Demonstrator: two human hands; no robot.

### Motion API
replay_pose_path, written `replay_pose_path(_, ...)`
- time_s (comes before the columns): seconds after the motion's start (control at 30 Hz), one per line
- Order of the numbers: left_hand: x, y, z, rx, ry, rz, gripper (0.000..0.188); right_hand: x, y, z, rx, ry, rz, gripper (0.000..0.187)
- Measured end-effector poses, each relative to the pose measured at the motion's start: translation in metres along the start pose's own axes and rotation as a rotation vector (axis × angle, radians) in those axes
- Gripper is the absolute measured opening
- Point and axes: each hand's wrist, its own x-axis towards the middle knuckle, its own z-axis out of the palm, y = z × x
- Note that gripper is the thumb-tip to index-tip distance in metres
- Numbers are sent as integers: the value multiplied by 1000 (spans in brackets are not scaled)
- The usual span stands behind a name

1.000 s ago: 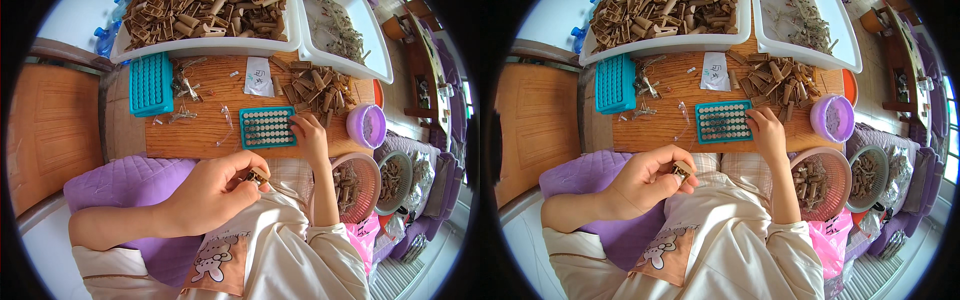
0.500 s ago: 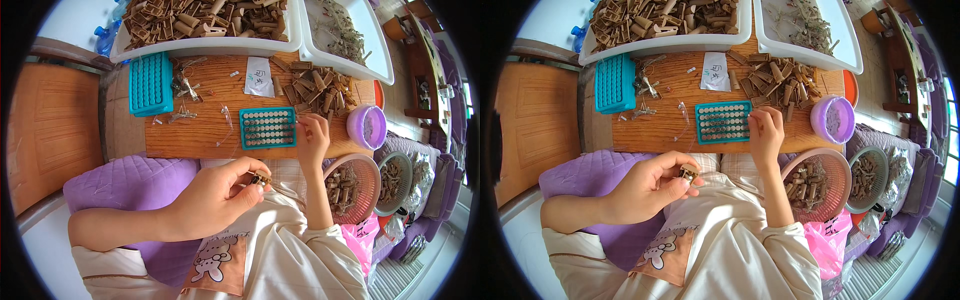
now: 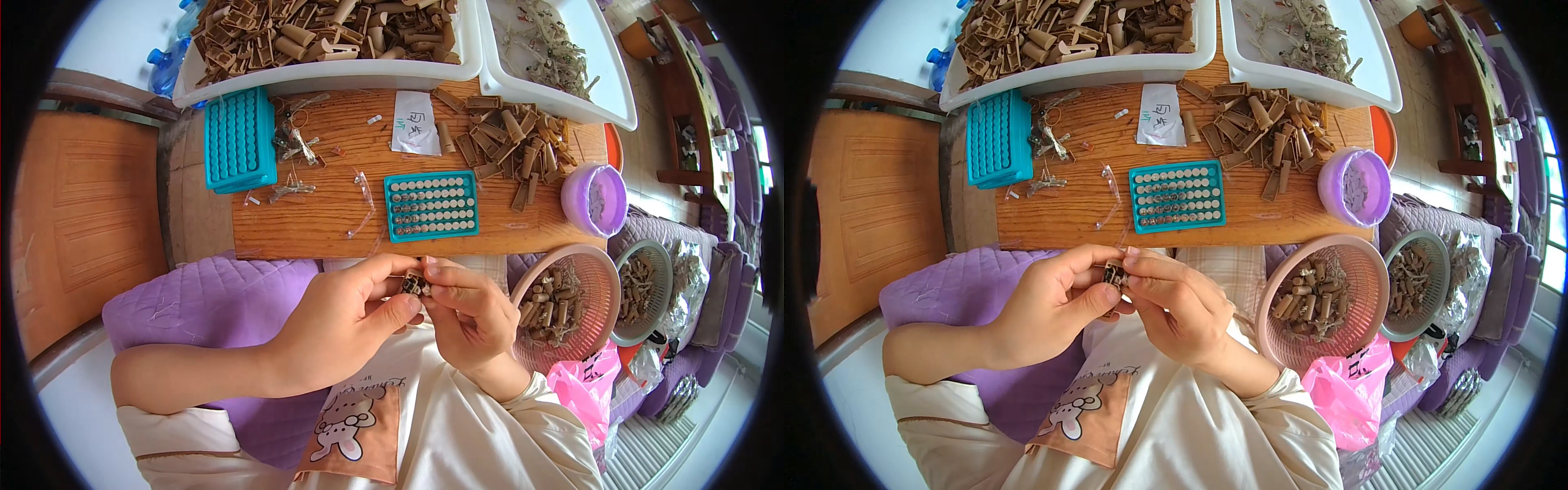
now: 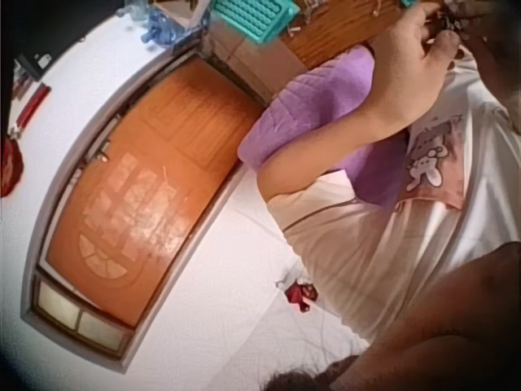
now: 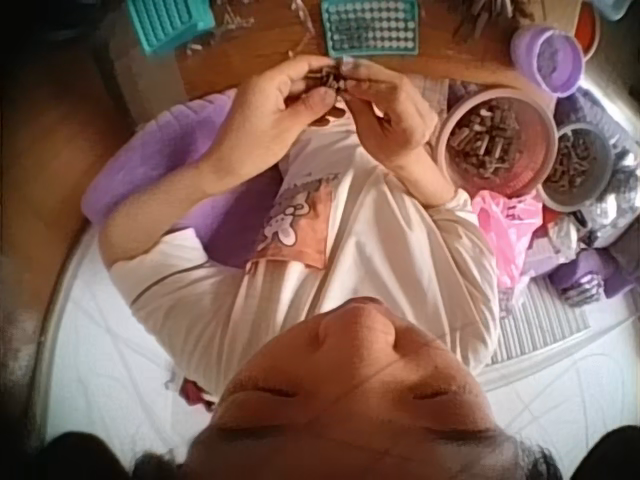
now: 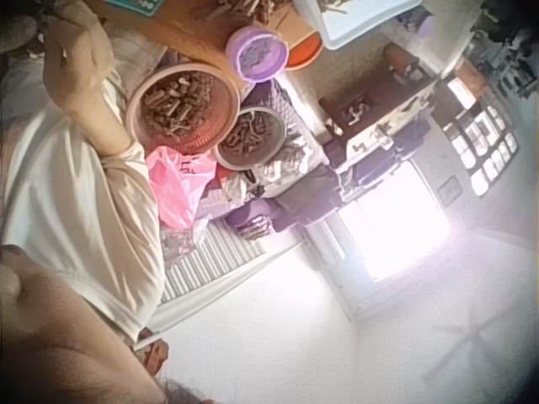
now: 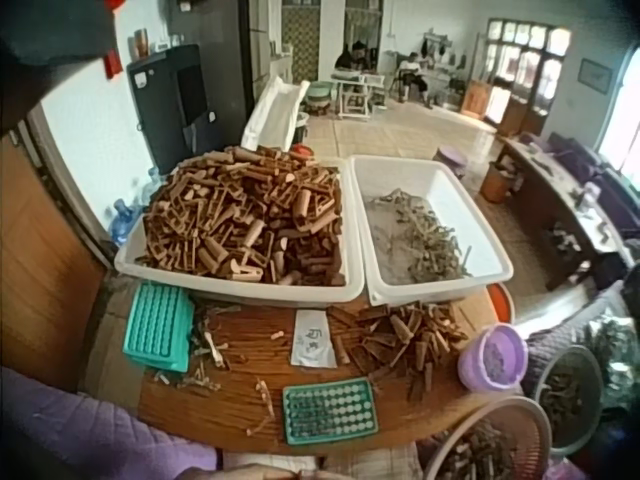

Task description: The person assembles electronic components into cardboard tubes by hand.

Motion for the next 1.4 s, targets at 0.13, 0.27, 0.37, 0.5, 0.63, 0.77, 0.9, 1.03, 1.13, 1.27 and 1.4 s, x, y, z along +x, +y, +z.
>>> replay_pose_path(0.13, 0, 0, 2, -14, 18, 8, 34, -4, 0, 5, -17, 53, -32, 19)
replay_pose_path(0.27, 2, -6, 3, 18, 98, 97, 28, -5, -2, 7, 22, 75, 23, 18)
replay_pose_path(0.37, 3, -6, 0, 269, 122, 219, 27, 2, -3, 0, 44, -36, 122, 19)
replay_pose_path(0.5, 1, -4, 0, 587, 125, 230, 28, 12, -4, -11, 57, -279, 237, 21)
replay_pose_path(0.63, -1, -1, 2, 909, -34, 168, 28, 25, -8, -29, 59, -527, 393, 27)
replay_pose_path(0.77, -3, 2, 6, 973, -207, 150, 25, 25, 6, -44, 123, -743, 489, 53)
replay_pose_path(0.9, -1, 1, 0, 609, -234, 77, 22, 25, 41, -75, 60, -571, 471, 50)
replay_pose_path(1.03, 1, 9, -3, 417, -190, 21, 20, 2, 102, -95, -628, -175, 578, 32)
replay_pose_path(1.13, 1, 8, -3, 364, -189, -2, 19, -8, 120, -88, -850, -78, 618, 34)
replay_pose_path(1.27, 0, 8, -1, 345, -200, -16, 19, 1, 128, -69, -963, 88, 693, 37)
replay_pose_path(1.4, 0, 11, -1, 358, -202, -23, 20, 5, 135, -69, -937, 133, 717, 35)
